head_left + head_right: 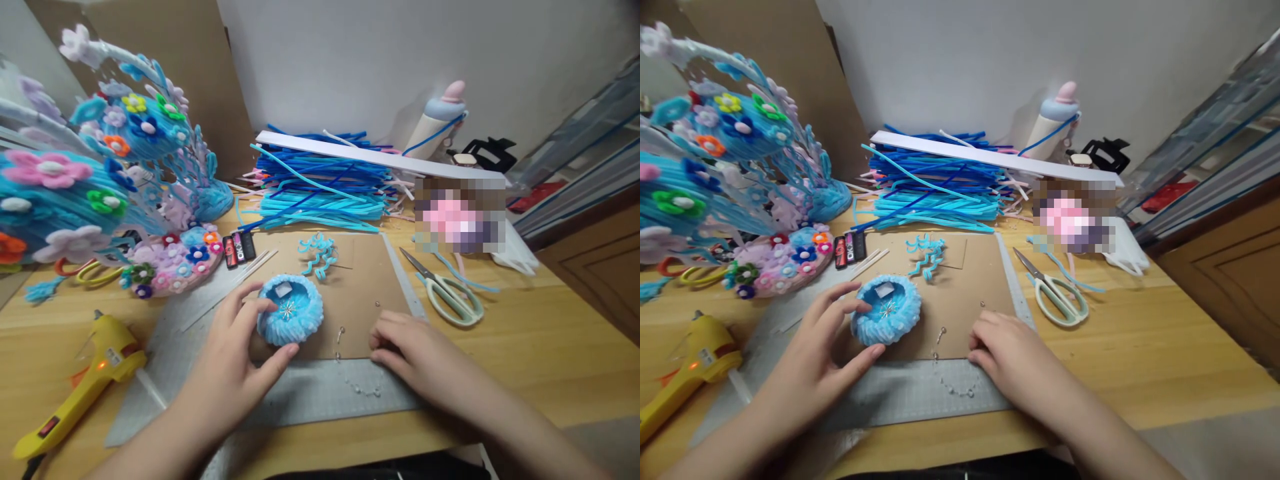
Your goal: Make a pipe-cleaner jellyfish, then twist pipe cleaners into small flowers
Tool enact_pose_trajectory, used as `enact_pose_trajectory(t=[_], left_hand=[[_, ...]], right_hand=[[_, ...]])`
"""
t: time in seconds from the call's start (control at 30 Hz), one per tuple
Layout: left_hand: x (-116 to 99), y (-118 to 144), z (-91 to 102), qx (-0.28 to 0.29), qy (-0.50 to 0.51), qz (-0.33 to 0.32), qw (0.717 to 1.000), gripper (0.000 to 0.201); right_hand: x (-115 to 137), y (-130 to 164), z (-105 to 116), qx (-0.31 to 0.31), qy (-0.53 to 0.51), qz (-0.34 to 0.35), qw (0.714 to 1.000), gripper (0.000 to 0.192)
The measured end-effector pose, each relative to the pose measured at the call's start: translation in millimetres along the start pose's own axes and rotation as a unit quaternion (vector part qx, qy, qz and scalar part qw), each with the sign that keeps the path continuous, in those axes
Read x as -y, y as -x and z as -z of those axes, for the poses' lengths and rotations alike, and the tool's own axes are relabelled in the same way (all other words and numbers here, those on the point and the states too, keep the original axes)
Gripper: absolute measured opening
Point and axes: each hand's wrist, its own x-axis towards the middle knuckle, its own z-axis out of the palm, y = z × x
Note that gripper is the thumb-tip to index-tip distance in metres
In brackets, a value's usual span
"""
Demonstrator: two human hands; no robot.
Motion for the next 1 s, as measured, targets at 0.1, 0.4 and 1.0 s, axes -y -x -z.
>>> enact_pose_trajectory(t=[0.1,0.4,1.0], left_hand=[[0.9,1.0,-1.5,0.001,0.001,-0.002,1.0,0.034],[9.5,-0.8,-9.4,-0.026,-0.001,-0.044,0.999,0.034],[3.8,4.8,-0.5,0.074,0.003,-0.159,0.985,0.038]], right_hand=[[2.5,2.6,10.4,-0.021,-0.129,-0.011,0.991,0.008],[9.4,-9.1,44.8,-0.199,-0.472,0.074,0.856,0.01],[22.6,-45.3,-9.9,-0.014,-0.428,0.01,0.904,0.014]])
